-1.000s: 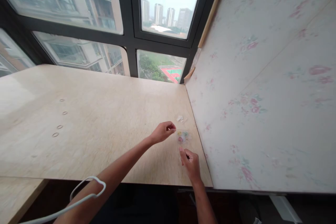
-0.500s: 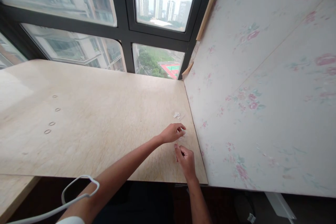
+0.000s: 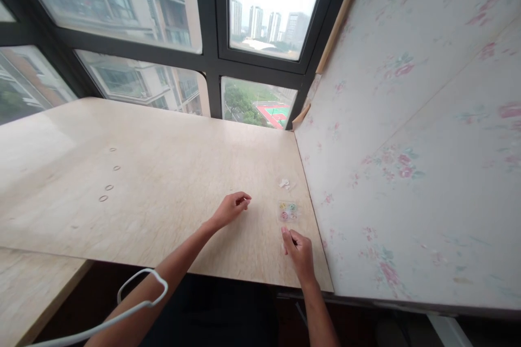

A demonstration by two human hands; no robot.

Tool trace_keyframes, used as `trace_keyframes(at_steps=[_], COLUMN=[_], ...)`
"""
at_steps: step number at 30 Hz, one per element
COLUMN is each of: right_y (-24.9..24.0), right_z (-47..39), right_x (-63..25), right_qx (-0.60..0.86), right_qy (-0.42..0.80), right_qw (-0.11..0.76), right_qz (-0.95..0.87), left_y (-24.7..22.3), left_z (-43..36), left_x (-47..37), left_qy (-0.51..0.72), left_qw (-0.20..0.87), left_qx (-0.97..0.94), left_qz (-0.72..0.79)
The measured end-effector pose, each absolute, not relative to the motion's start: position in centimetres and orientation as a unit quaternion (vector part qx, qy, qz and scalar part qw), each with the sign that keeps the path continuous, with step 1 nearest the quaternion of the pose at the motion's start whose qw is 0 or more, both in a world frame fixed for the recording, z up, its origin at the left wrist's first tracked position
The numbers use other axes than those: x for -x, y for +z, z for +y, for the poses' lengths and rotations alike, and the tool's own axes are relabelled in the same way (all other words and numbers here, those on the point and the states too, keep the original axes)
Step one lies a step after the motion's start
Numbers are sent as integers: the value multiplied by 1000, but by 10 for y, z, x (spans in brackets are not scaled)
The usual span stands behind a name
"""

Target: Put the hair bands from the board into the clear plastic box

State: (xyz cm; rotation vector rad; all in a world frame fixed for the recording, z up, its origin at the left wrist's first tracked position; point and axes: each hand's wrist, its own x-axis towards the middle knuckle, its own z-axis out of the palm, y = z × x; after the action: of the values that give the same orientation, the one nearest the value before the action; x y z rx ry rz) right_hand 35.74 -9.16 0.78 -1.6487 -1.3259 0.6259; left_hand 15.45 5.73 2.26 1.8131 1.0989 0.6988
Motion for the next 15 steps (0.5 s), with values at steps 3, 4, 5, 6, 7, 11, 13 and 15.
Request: trace_keyframes(at_steps=[3, 4, 5, 6, 7, 11, 13, 15], right_y=[7, 7, 7, 6, 6, 1, 1, 2], right_z=[-92, -92, -91, -91, -91, -87, -84, -79], right_x=[-356, -356, -356, -355, -355, -356, -353, -344], right_qx=[671, 672, 673, 674, 675, 676, 664, 641], right_qy=[232, 222, 211, 200, 189, 184, 221, 265], right_qw=[438, 430, 422, 411, 401, 371, 364, 355], right_qz=[-551, -560, -570, -580, -590, -609, -615, -627], left_y=[17, 15, 14, 13, 12, 5, 2, 0], left_z=[63, 63, 63, 61, 58, 37, 24, 11], left_x=[-107, -92, -77, -63, -49, -4, 12, 20], left_qy=[313, 324, 333, 339, 342, 352, 370, 383], left_qw=[369, 343, 316, 292, 270, 223, 213, 208], left_qx=[-727, -723, -718, -713, -707, -688, -681, -676], left_qz=[488, 504, 522, 540, 557, 594, 595, 595])
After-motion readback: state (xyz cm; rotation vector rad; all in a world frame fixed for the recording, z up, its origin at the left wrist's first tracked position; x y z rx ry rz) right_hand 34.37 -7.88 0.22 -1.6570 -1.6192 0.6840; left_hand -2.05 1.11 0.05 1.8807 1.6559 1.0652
